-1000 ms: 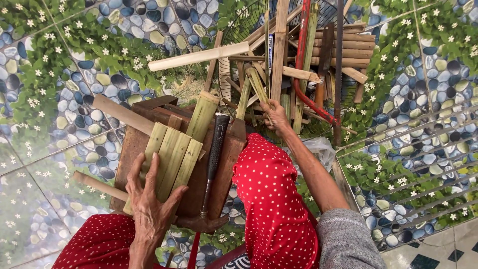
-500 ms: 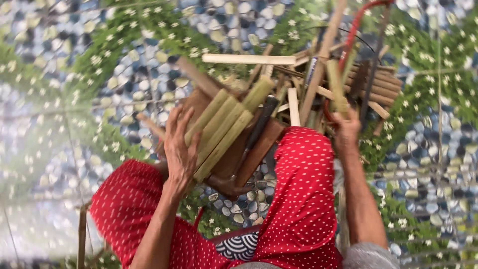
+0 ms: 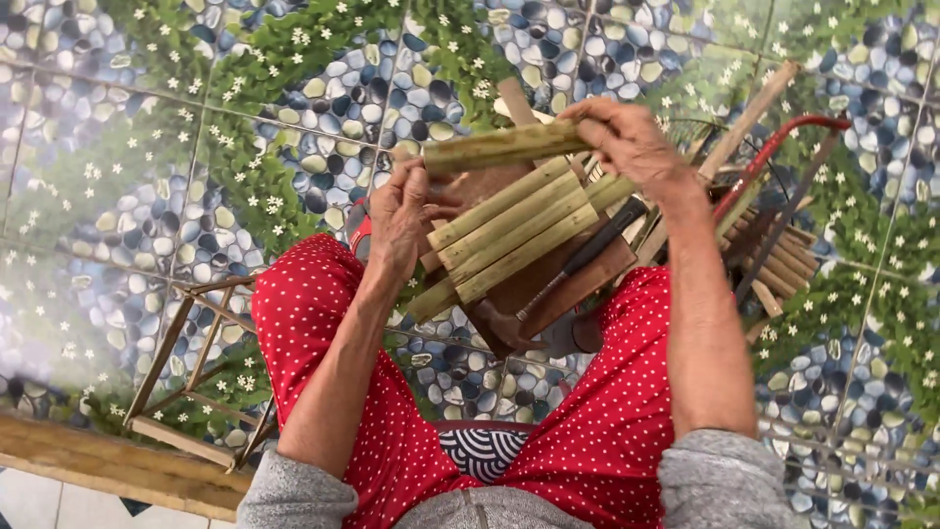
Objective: The person assembles a small bamboo structure by hand, arranging split bamboo strips on a wooden board and securing them with a hammer and nails. They repeatedly adjust the strips and hammer nails to fasten the pieces together.
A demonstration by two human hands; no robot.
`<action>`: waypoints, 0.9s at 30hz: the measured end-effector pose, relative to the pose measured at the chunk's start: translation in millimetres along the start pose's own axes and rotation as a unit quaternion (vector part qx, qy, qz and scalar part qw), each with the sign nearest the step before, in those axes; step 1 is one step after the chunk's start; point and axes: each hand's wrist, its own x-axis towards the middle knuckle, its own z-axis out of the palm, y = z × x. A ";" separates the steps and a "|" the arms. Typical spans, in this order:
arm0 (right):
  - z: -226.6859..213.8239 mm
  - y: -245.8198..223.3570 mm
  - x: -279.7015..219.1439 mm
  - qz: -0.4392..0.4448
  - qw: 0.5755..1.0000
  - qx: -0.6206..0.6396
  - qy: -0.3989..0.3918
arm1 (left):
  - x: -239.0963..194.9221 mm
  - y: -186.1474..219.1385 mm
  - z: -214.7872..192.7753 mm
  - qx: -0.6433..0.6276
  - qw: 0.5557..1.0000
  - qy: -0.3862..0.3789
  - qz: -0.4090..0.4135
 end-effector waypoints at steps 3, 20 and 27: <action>24.1 -14.1 9.4 -0.005 0.999 0.033 -0.028 | -4.2 -3.2 -9.2 0.056 0.998 0.032 0.010; 38.8 30.4 50.6 0.008 0.985 -0.061 0.162 | -4.7 -4.9 -18.9 0.134 0.980 0.126 -0.078; 32.1 50.7 49.6 0.015 0.991 -0.049 0.126 | -8.6 -17.1 -33.0 0.321 0.939 0.103 -0.059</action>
